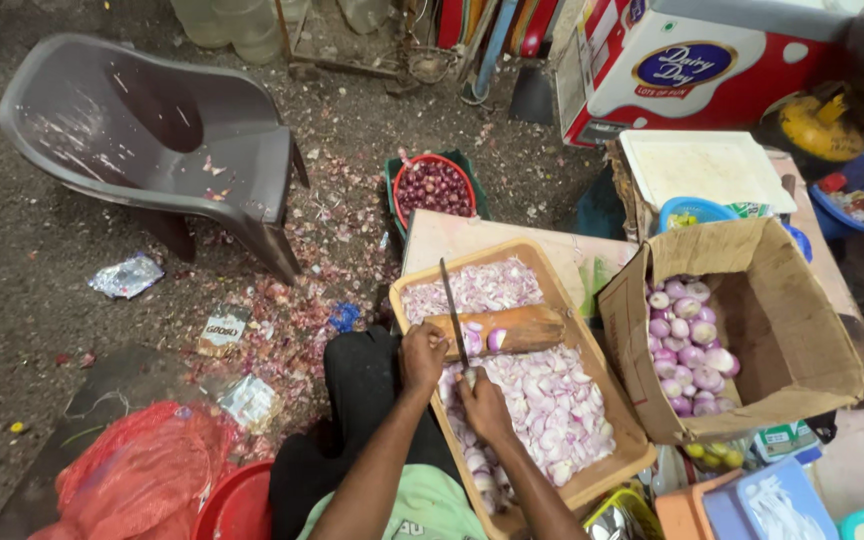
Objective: The person chops red onions on a wooden cutting board using a knife. They repeatedly pick up whole onions from a cardboard box, slice them into thin pieces, and place the chopped onions into a wooden tray.
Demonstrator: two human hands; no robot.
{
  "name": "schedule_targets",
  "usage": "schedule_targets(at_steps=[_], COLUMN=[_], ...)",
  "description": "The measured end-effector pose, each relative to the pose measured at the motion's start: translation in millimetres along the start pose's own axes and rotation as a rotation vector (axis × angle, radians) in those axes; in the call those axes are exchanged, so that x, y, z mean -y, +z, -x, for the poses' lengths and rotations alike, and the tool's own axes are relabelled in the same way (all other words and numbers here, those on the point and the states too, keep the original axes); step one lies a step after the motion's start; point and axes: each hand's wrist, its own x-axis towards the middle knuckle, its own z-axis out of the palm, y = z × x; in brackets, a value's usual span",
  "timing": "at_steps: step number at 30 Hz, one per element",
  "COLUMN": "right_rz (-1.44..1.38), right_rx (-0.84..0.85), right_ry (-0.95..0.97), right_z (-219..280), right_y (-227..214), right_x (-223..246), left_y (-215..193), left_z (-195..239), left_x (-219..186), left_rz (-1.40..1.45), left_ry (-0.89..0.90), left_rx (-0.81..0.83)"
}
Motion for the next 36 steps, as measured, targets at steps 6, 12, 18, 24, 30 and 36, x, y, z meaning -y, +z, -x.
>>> schedule_targets(at_steps=[6,12,18,24,30,36], right_rz=[0.008,0.06,0.105,0.087,0.093,0.1], right_rx=[0.076,0.024,0.032,0.038,0.018,0.018], right_ry=[0.032,-0.022,-0.029,-0.02,-0.01,-0.035], right_z=[21.5,-1.0,7.4,13.9,3.6,10.8], right_y=[-1.8,12.3,13.4,1.9,9.0,9.1], right_x=[3.4,8.9,2.1,12.5,18.5,9.2], left_y=[5.1,2.5,4.4,11.0,18.8,18.0], left_z=[-1.4,-5.9,-5.5,-8.4,-9.4,-11.8], left_x=[8.2,2.4,-6.2,9.1,22.0,23.1], left_rz=[0.032,0.128,0.056,0.153,0.157,0.153], left_ry=[-0.108,-0.257,-0.226,-0.176,-0.173,-0.264], left_rx=[-0.025,0.049,-0.034,-0.062,-0.069,-0.025])
